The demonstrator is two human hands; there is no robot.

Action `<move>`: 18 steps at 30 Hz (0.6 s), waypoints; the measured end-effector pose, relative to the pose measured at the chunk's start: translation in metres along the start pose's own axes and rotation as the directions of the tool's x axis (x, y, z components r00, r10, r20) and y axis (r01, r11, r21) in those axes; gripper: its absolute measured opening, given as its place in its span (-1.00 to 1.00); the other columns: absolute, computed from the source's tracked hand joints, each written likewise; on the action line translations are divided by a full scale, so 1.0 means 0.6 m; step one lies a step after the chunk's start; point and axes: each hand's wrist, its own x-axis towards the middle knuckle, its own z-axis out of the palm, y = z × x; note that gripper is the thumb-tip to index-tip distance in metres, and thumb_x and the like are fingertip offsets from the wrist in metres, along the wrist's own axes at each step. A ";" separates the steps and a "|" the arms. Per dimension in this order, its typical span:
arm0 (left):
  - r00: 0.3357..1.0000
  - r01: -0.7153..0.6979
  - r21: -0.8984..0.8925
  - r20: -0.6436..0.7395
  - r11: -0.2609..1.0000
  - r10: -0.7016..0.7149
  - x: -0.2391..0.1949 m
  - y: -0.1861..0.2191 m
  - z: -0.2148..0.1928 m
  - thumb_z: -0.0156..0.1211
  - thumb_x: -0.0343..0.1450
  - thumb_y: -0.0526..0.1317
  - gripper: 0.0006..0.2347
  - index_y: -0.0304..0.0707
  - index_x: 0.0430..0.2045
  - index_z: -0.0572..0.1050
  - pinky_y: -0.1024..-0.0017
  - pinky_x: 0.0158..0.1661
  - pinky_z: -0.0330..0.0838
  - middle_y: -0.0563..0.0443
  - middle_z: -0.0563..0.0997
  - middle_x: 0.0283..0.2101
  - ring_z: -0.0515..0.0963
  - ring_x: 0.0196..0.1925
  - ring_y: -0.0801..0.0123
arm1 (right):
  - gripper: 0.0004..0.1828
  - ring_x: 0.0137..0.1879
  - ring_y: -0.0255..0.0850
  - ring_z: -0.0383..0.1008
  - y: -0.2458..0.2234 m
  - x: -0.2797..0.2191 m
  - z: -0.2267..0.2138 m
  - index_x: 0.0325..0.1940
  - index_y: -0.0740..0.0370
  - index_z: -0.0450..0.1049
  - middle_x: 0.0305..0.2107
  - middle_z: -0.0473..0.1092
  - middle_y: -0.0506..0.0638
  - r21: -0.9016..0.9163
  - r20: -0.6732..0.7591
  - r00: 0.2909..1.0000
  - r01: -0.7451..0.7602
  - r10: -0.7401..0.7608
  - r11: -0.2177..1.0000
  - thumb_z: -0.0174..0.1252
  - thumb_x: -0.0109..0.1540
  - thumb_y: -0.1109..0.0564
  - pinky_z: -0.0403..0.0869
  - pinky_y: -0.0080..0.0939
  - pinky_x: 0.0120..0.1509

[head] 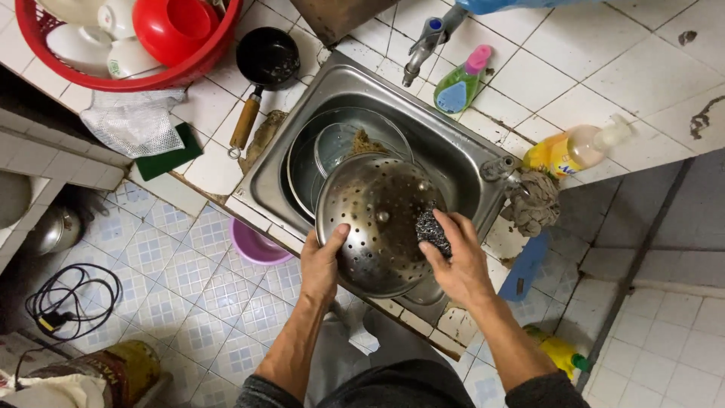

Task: Scrubbing a metal colander with a steel wool pad in a sink to remove residue and stains.

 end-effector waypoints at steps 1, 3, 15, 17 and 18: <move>0.999 -0.035 0.045 -0.006 0.998 0.036 0.010 0.000 -0.008 0.65 0.14 -0.15 -0.58 -0.38 -0.30 0.56 0.14 -0.27 0.60 -0.22 0.61 -0.43 0.62 -0.38 0.14 | -0.40 0.18 0.30 0.43 0.007 0.003 -0.002 0.35 0.10 0.38 0.09 0.34 0.23 0.027 0.022 1.000 -0.021 0.020 0.999 0.29 0.22 0.05 0.46 0.35 0.19; 0.999 -0.038 0.091 -0.032 0.995 0.041 -0.023 0.029 0.014 0.60 0.16 -0.10 -0.48 -0.30 -0.07 0.50 0.14 -0.14 0.55 -0.26 0.59 -0.28 0.59 -0.23 0.11 | -0.46 0.17 0.27 0.43 -0.012 -0.001 0.010 0.29 0.11 0.43 0.05 0.36 0.23 0.017 0.010 0.995 0.098 -0.098 0.995 0.27 0.20 0.13 0.46 0.27 0.20; 0.998 -0.061 0.320 0.036 0.945 0.053 -0.013 0.000 0.101 0.68 0.05 0.03 -0.39 -0.22 -0.15 0.47 0.21 -0.02 0.45 -0.13 0.57 -0.24 0.55 -0.13 0.25 | -0.63 -0.18 0.17 0.54 0.035 0.032 0.053 0.13 0.30 0.52 -0.23 0.41 0.19 -0.073 -0.170 0.982 0.071 -0.083 0.995 0.25 0.24 0.19 0.56 0.07 -0.21; 0.998 -0.054 0.381 0.049 0.923 0.038 -0.009 0.001 0.107 0.68 0.03 0.04 -0.37 -0.25 -0.16 0.47 0.16 0.05 0.42 -0.18 0.59 -0.20 0.58 -0.06 0.20 | -0.64 -0.19 0.17 0.55 0.065 0.024 0.069 0.15 0.23 0.52 -0.22 0.41 0.15 -0.034 -0.126 0.986 0.105 -0.108 0.994 0.22 0.26 0.16 0.57 0.06 -0.23; 0.997 -0.048 0.401 0.069 0.915 0.022 0.000 -0.007 0.109 0.69 0.03 0.07 -0.38 -0.21 -0.18 0.48 0.17 0.05 0.43 -0.13 0.60 -0.20 0.60 -0.06 0.24 | -0.63 -0.19 0.17 0.54 0.102 0.029 0.080 0.11 0.22 0.54 -0.26 0.42 0.14 -0.122 -0.147 0.987 0.052 -0.069 0.991 0.27 0.22 0.14 0.55 0.09 -0.21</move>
